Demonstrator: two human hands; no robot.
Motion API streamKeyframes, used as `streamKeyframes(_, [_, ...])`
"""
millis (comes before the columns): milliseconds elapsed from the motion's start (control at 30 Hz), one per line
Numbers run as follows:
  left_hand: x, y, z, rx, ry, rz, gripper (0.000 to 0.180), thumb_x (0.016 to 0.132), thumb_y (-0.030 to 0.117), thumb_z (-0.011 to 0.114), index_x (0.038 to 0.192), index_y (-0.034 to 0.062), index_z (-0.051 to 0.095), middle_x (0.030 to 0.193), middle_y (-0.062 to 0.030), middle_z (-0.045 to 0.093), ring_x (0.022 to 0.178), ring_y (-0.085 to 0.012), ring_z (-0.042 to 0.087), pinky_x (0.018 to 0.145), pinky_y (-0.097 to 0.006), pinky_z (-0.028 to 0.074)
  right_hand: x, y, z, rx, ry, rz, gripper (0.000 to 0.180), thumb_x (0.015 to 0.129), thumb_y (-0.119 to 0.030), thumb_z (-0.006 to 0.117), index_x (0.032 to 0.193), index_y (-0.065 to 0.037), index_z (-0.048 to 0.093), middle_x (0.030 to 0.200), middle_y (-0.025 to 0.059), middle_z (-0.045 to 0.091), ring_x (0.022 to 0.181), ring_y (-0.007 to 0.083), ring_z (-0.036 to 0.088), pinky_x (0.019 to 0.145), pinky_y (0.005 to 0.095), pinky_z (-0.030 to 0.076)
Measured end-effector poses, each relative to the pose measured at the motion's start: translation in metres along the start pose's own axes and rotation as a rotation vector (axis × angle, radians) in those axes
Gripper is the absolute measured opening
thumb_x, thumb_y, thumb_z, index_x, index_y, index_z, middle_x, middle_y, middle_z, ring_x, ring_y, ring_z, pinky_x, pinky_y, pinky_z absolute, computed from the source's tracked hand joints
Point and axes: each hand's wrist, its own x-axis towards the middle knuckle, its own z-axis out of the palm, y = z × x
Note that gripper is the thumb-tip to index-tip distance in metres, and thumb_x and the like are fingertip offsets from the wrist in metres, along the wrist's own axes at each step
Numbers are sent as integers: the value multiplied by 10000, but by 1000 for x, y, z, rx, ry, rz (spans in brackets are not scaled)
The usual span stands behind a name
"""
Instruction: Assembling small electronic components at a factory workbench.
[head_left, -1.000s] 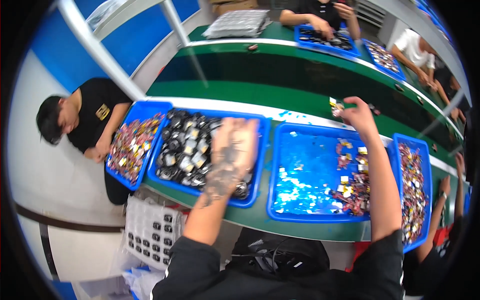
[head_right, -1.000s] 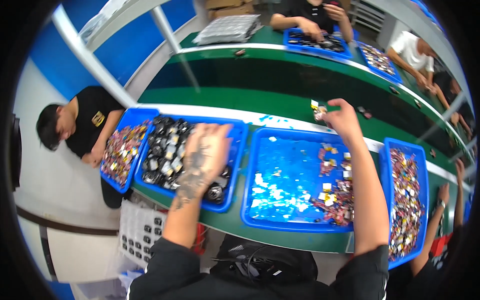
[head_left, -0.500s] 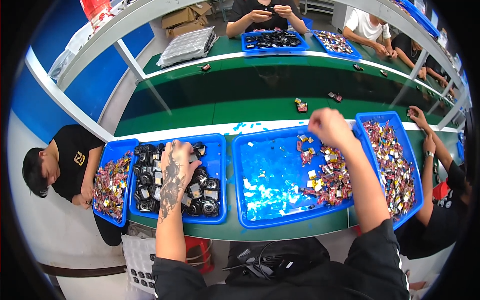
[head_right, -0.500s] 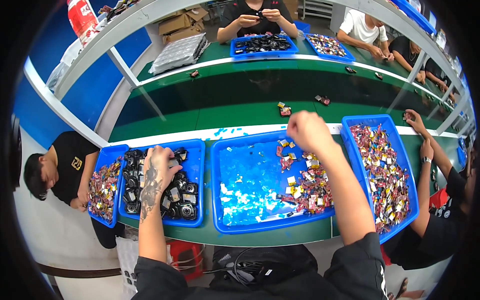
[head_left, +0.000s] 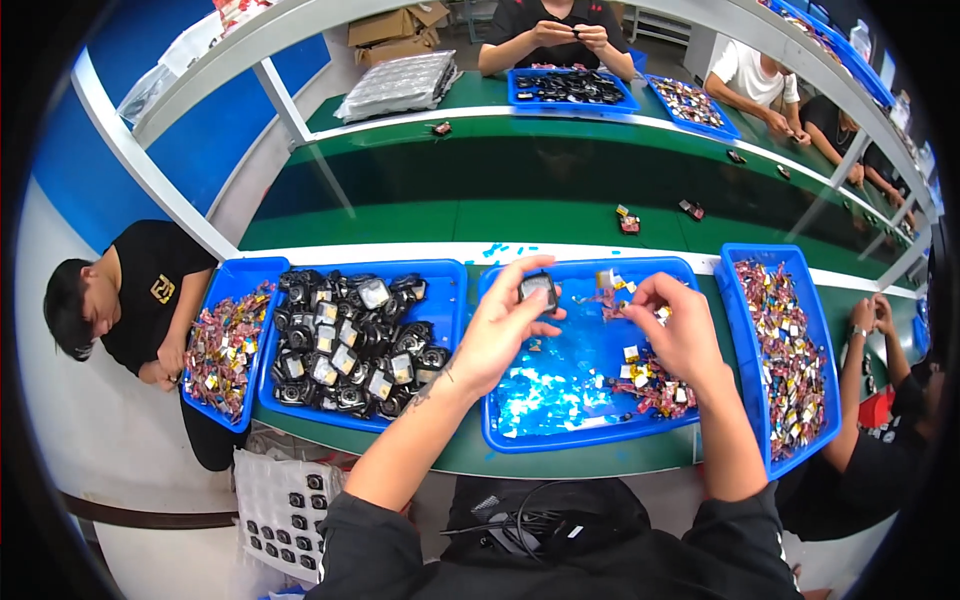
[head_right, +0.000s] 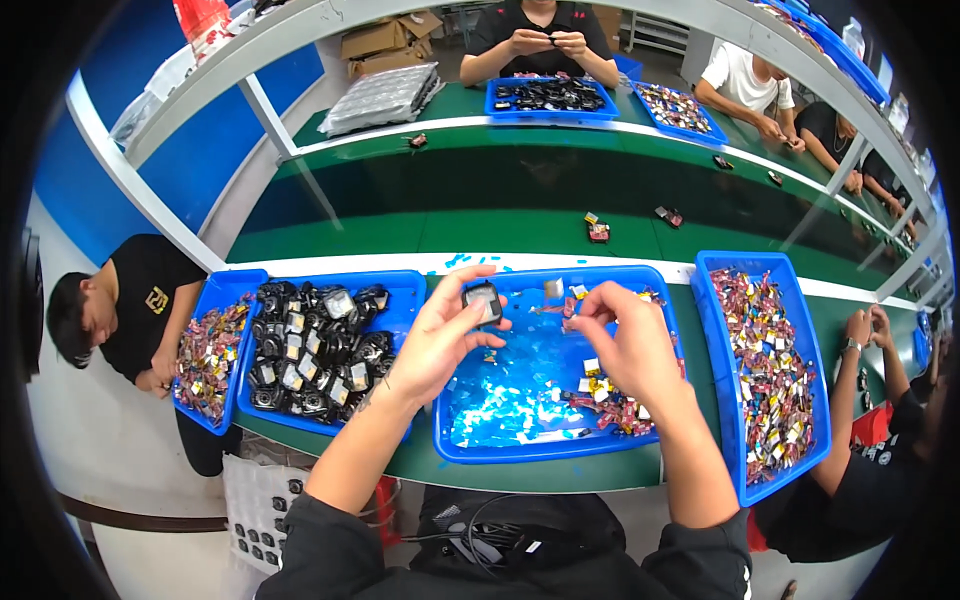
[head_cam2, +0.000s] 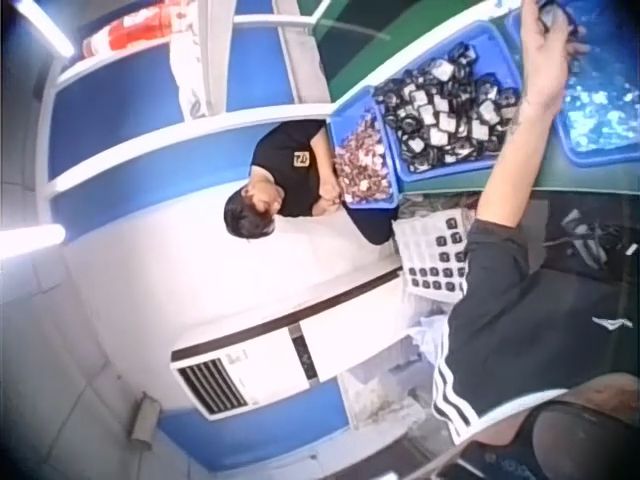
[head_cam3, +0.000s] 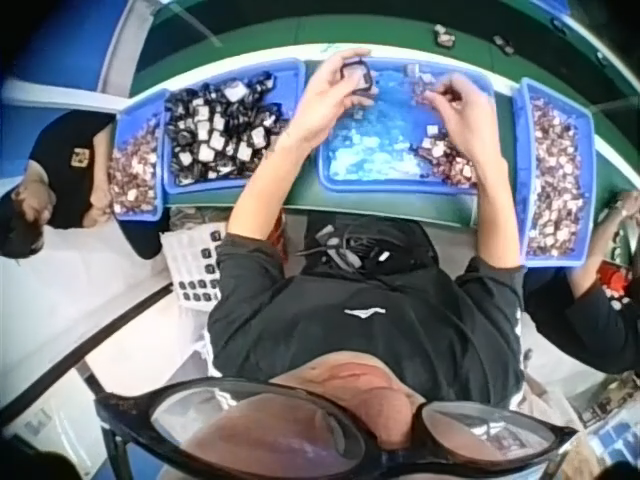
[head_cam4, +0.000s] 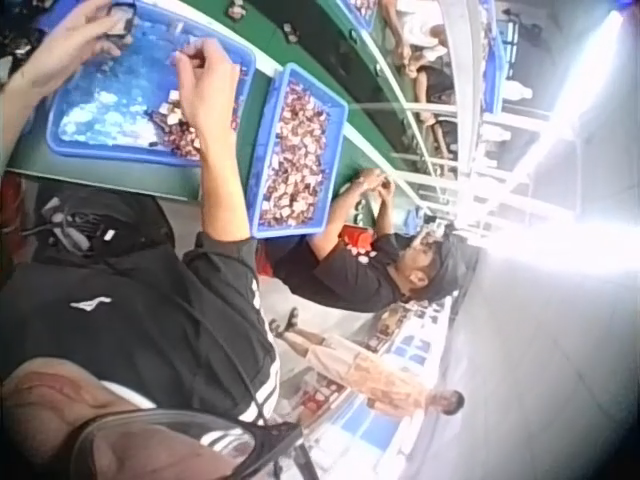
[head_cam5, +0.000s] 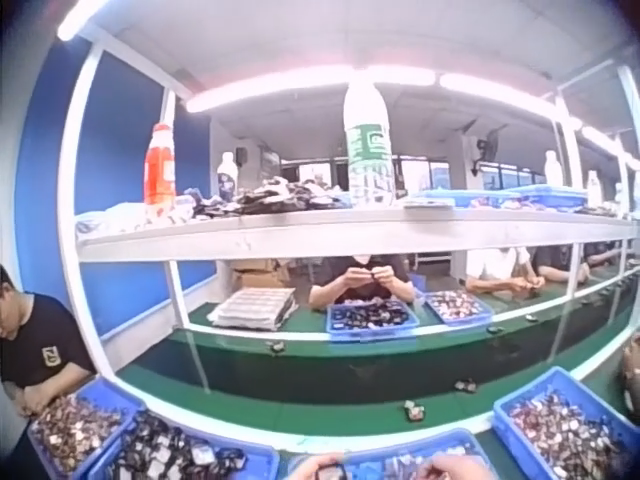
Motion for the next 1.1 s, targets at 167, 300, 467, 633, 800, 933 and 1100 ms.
streamKeyframes(167, [-8,-6,13,775,-199,351,287,835,193,719,1111,122,681,1104,-140,532,981,-250,584,860,-341,483,-19,-34,-4,154,-145,47,100,797,-2,705,848,13,621,758,58,640,715,126,605,668,272,487])
streamKeyframes(300, [-12,-9,9,753,-248,351,198,793,172,747,966,81,716,1006,-116,567,925,-250,602,805,-352,490,-20,-31,1,316,-165,101,91,809,6,695,879,12,639,786,37,644,718,91,584,663,254,482])
streamKeyframes(467, [-15,-21,10,579,-155,221,153,797,152,747,923,70,719,930,-47,592,828,-149,597,651,-266,463,-27,-24,19,659,-94,244,74,842,17,677,902,11,634,831,23,644,744,64,582,673,203,470])
streamKeyframes(633, [-18,-28,10,625,-111,309,145,805,142,739,921,58,715,918,-28,598,778,-114,586,574,-239,434,-28,-20,27,688,-112,268,87,849,10,677,903,7,609,852,10,637,782,53,590,689,203,476])
streamKeyframes(800, [-18,-30,10,646,-106,315,126,811,97,740,916,33,711,937,-53,598,784,-114,581,611,-236,442,-25,-23,31,129,-13,-24,90,833,34,646,890,-2,587,807,62,600,720,152,603,646,275,469])
streamKeyframes(933, [-18,-28,6,722,-67,225,91,834,85,717,900,24,703,925,-66,597,787,-116,601,609,-228,457,-36,-40,32,-78,24,-213,112,794,68,615,861,-8,567,821,130,556,710,294,583,607,373,463])
streamKeyframes(1100, [-12,-30,4,298,-167,21,113,914,79,638,919,-28,673,905,-40,591,761,-93,601,590,-217,453,-39,-16,30,-79,-30,6,218,856,74,579,1061,13,621,943,95,598,743,214,634,680,290,523])
